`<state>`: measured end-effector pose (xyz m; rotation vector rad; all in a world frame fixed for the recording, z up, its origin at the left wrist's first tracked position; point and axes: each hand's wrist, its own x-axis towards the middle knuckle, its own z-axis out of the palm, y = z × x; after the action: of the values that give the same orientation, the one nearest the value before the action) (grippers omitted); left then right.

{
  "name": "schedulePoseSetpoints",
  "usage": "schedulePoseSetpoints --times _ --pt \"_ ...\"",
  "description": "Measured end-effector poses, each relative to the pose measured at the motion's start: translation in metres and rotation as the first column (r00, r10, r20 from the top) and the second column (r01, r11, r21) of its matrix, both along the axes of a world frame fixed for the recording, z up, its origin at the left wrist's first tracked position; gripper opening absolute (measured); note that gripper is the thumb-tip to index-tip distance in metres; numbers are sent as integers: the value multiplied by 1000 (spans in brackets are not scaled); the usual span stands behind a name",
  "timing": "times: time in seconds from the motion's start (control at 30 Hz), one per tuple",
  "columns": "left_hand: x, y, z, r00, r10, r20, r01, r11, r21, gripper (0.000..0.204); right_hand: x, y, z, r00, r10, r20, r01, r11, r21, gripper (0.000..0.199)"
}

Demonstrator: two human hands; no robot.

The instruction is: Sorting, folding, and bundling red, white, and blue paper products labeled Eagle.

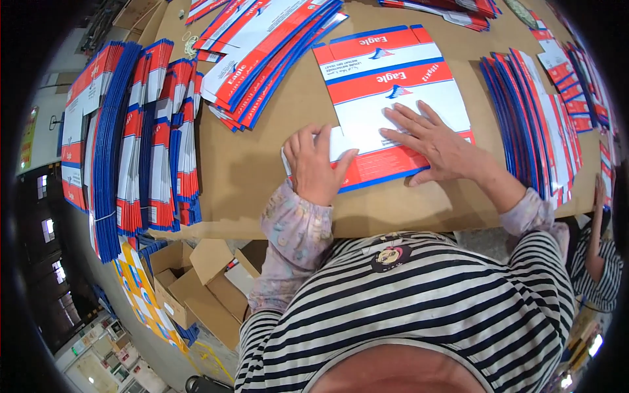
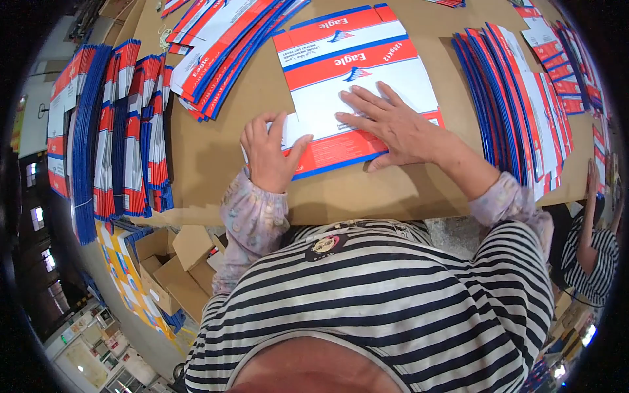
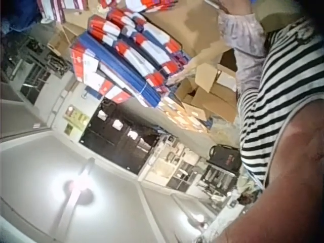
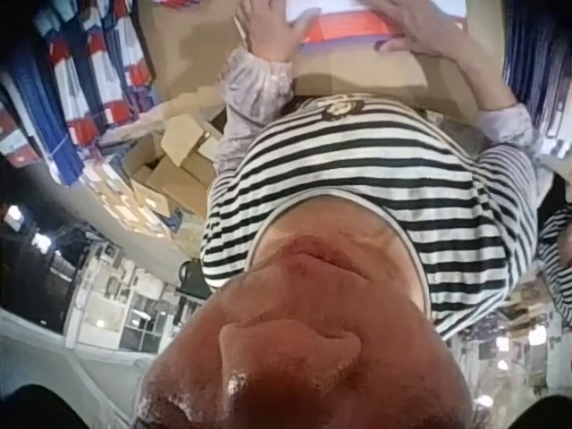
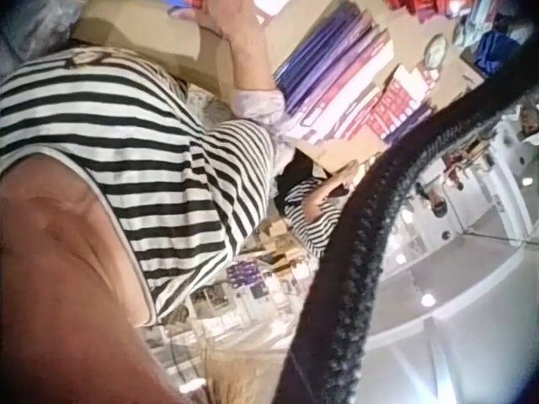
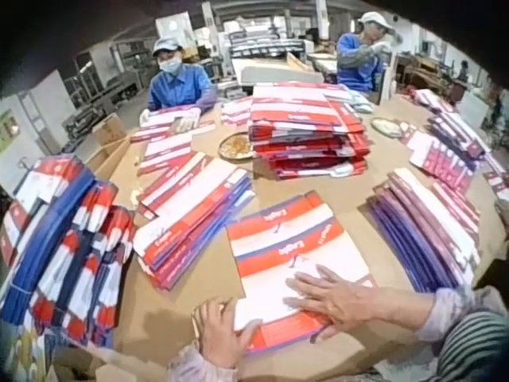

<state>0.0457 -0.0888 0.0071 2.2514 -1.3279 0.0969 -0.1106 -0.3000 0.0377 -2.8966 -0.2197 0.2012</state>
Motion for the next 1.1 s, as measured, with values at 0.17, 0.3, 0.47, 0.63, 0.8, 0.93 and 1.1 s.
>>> schedulePoseSetpoints --times 0.17,0.3,0.47,0.63,0.8,0.93,1.1 --pt "-4 0 -3 999 -12 -48 10 999 -41 48 -21 15 -19 982 -138 132 136 990 20 91" --pt "-5 1 -4 1000 -14 -13 13 999 -45 48 -24 23 -22 973 -155 173 166 985 -55 89" --pt "0 -1 1 994 -105 12 105 995 1 48 -23 21 -24 970 -143 198 153 987 -38 85" --pt "13 -7 10 998 -57 -20 59 986 155 52 -11 20 -26 964 -163 212 174 984 -36 80" --pt "19 -11 17 996 -35 -76 51 974 219 57 -6 21 -26 981 -136 137 151 984 -99 59" --pt "18 -13 15 995 7 -96 20 961 277 58 -12 22 -30 973 -102 206 148 963 -224 51" --pt "18 -9 5 999 -37 -3 37 991 128 60 -22 36 -24 950 -130 282 177 974 -145 55"
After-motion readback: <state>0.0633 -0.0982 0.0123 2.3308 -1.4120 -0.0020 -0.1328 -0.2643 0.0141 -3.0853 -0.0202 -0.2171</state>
